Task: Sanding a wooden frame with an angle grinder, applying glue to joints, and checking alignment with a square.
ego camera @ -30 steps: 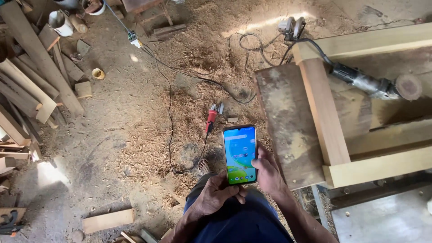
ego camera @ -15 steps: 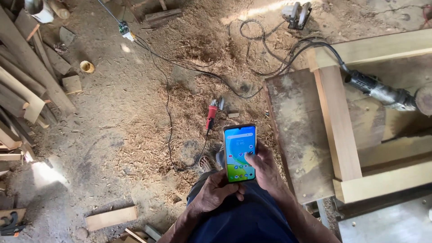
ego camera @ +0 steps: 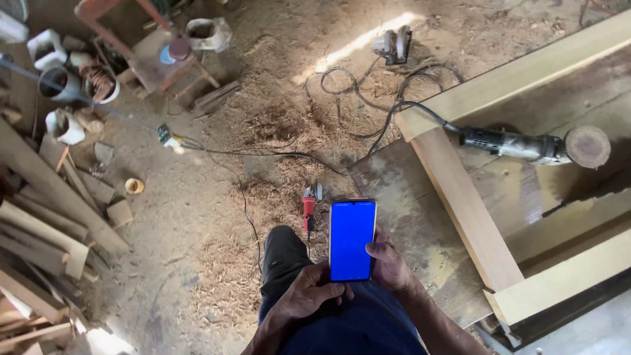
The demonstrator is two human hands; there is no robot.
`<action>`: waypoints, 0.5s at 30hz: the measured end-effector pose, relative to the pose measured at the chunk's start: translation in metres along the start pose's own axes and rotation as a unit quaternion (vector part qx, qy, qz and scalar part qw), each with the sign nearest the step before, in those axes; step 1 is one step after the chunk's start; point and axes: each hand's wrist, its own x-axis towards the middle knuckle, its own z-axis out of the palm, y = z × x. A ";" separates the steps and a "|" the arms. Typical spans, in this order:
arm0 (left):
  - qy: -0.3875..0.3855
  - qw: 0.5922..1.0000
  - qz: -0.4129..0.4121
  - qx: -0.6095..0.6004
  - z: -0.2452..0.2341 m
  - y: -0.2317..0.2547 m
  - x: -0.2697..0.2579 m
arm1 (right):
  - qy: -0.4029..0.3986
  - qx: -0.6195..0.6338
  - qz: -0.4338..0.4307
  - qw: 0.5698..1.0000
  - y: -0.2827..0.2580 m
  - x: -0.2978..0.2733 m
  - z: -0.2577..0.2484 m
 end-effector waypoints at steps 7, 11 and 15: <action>-0.040 0.998 -0.056 0.015 -0.019 0.043 0.043 | 0.058 -0.043 -0.029 0.997 -0.014 0.021 -0.007; -0.126 0.986 -0.080 0.072 -0.037 0.069 0.081 | 0.136 0.034 -0.069 0.988 -0.003 0.041 -0.047; -0.203 0.975 -0.074 0.058 -0.079 0.078 0.124 | 0.171 0.071 -0.124 0.975 -0.012 0.073 -0.057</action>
